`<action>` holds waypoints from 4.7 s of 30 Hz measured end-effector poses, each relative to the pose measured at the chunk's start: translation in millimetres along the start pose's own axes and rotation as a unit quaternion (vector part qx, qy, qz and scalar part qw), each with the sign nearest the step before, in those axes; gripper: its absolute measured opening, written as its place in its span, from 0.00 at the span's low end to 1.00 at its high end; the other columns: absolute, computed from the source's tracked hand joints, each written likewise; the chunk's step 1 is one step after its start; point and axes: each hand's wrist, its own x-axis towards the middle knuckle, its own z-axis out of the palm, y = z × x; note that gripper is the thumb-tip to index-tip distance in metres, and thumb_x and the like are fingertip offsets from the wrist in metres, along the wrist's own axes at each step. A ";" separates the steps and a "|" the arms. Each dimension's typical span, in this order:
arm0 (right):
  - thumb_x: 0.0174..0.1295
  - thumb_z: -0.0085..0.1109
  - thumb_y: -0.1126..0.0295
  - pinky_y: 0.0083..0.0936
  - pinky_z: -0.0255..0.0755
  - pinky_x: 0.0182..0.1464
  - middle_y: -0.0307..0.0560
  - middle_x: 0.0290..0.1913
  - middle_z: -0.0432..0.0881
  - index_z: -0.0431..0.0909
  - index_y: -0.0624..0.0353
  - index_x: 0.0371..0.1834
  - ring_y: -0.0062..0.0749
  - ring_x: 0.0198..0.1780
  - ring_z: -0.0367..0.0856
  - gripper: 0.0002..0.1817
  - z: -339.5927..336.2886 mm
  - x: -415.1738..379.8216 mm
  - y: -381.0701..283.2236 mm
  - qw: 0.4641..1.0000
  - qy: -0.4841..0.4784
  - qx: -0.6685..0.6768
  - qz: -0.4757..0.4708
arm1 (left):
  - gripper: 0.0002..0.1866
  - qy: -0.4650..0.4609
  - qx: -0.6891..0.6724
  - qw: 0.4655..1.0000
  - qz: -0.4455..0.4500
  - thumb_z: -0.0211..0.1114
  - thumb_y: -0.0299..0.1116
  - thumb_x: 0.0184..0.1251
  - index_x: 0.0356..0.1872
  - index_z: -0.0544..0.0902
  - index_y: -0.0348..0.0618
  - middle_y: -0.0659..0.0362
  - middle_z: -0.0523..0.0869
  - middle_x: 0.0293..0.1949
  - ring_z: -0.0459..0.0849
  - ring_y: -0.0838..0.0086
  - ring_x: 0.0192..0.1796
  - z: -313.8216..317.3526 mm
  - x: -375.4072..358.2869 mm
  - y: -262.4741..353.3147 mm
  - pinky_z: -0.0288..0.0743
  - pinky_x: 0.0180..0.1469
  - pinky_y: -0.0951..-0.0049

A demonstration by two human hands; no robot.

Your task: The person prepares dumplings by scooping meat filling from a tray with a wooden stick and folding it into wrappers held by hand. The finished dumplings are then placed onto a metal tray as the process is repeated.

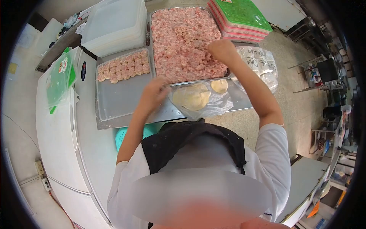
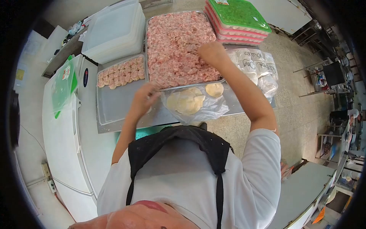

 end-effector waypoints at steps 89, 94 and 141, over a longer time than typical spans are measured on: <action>0.68 0.54 0.61 0.29 0.71 0.36 0.48 0.27 0.80 0.80 0.66 0.46 0.33 0.30 0.77 0.17 7.6 -16.5 -26.7 0.781 0.003 0.608 0.142 | 0.29 0.188 -0.788 0.561 -0.167 0.39 0.53 0.76 0.59 0.68 0.36 0.47 0.76 0.53 0.77 0.55 0.55 49.4 141.6 58.0 0.71 0.61 0.49; 0.66 0.54 0.64 0.42 0.71 0.42 0.59 0.37 0.79 0.79 0.66 0.40 0.53 0.39 0.79 0.13 -7.6 -35.0 -30.2 0.853 0.114 0.503 0.081 | 0.37 0.181 -0.821 0.495 -0.219 0.41 0.63 0.71 0.61 0.66 0.36 0.47 0.74 0.55 0.75 0.55 0.57 49.0 150.6 41.7 0.69 0.62 0.48; 0.65 0.55 0.59 0.41 0.73 0.38 0.51 0.35 0.80 0.80 0.56 0.49 0.50 0.37 0.81 0.16 57.0 -13.3 105.6 0.947 -0.042 0.306 -0.085 | 0.33 0.071 0.011 0.979 -0.189 0.73 0.41 0.54 0.61 0.73 0.42 0.52 0.80 0.53 0.77 0.67 0.56 63.1 128.7 50.5 0.69 0.61 0.66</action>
